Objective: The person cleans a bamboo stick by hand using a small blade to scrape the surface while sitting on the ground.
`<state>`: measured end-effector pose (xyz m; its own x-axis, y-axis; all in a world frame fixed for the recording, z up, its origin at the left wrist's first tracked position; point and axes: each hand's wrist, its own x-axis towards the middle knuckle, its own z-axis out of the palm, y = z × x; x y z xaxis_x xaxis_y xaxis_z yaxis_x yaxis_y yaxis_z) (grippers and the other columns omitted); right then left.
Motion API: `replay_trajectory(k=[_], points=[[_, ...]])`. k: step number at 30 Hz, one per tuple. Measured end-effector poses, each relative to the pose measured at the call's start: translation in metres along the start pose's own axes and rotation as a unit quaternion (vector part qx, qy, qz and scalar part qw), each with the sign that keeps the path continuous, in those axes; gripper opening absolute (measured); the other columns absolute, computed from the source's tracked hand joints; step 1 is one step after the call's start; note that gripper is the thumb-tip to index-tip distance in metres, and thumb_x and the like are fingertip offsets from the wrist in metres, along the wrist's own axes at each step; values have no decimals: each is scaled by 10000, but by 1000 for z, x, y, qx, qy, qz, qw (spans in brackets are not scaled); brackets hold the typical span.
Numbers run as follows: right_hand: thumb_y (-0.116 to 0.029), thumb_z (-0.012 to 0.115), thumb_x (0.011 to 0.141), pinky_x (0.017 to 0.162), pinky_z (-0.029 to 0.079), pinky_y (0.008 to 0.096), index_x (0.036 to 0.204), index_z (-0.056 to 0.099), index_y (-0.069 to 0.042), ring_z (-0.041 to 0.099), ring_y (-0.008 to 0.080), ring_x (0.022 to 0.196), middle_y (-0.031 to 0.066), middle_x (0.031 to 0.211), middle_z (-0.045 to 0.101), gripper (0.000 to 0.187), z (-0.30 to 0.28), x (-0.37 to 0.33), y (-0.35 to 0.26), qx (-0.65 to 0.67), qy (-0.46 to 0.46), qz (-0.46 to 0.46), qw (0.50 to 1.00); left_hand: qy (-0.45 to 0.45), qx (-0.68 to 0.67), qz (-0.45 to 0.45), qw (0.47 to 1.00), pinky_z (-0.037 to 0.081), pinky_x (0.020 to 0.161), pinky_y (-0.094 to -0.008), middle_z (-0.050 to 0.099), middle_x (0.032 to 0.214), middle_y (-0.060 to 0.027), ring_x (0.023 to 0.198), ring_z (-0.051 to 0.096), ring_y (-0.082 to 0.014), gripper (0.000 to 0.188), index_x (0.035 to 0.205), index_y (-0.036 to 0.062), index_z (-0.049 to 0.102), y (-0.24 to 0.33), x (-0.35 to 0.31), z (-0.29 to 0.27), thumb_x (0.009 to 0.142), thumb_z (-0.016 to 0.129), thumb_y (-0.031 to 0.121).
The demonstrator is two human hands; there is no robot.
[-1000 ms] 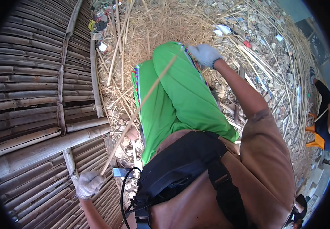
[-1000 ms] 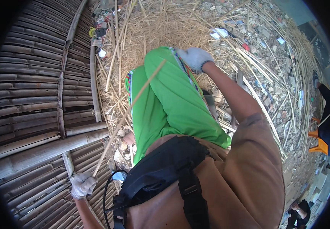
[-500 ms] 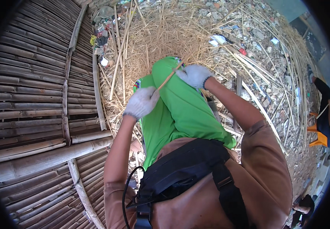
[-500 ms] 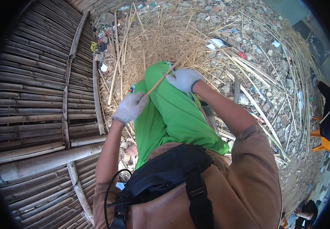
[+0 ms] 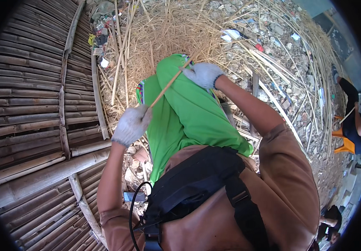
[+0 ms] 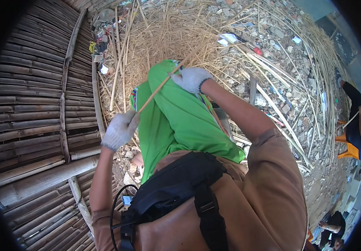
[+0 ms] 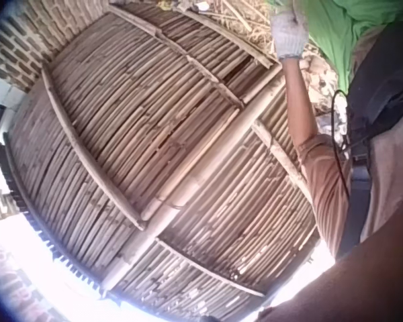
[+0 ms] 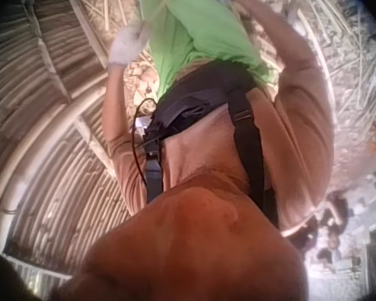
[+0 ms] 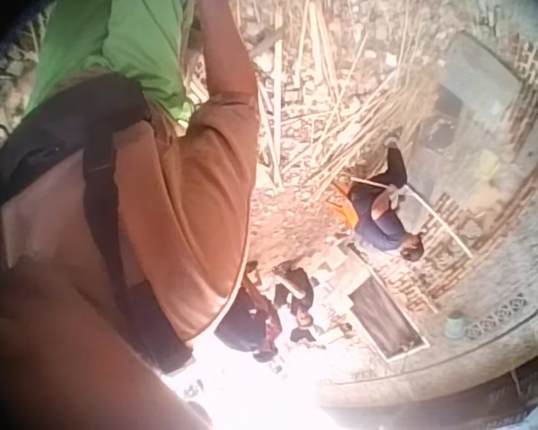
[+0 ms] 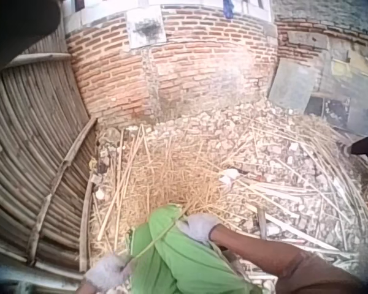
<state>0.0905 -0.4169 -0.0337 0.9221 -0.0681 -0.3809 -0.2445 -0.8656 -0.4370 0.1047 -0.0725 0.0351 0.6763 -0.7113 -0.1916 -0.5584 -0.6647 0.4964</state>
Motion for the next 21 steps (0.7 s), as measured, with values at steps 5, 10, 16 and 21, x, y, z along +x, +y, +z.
replay_trajectory(k=[5,10,16,21], points=[[-732,337,1086,975,601,549,1106,810,29,781,466,1038,297,1075,797,897,5,2,4,0,1,-8,1000,20,45,0,999,543,624,-527,624,713,-265,675,685,-455,281,935,12,654,-9,-77,-20,1101,624,236],[-734,322,1090,989,597,548,1138,809,18,778,460,1058,299,1089,794,897,5,3,-1,-6,9,-27,1000,38,62,2,997,499,538,-444,586,667,-178,553,635,-343,244,864,20,646,-17,-169,-55,1079,648,135],[-757,320,1086,987,594,540,1177,804,-11,775,453,1063,291,1098,793,894,6,7,2,9,1,-13,1000,47,26,-116,992,388,515,-394,473,631,-110,524,485,-201,386,762,3,586,-26,-274,-81,1100,646,179],[-755,316,1092,972,588,536,1094,811,13,774,456,1037,306,1041,784,913,-5,11,32,28,18,34,999,64,22,-185,980,400,524,-409,492,635,-139,530,464,-193,397,804,-1,610,-42,-313,-92,1111,637,250]])
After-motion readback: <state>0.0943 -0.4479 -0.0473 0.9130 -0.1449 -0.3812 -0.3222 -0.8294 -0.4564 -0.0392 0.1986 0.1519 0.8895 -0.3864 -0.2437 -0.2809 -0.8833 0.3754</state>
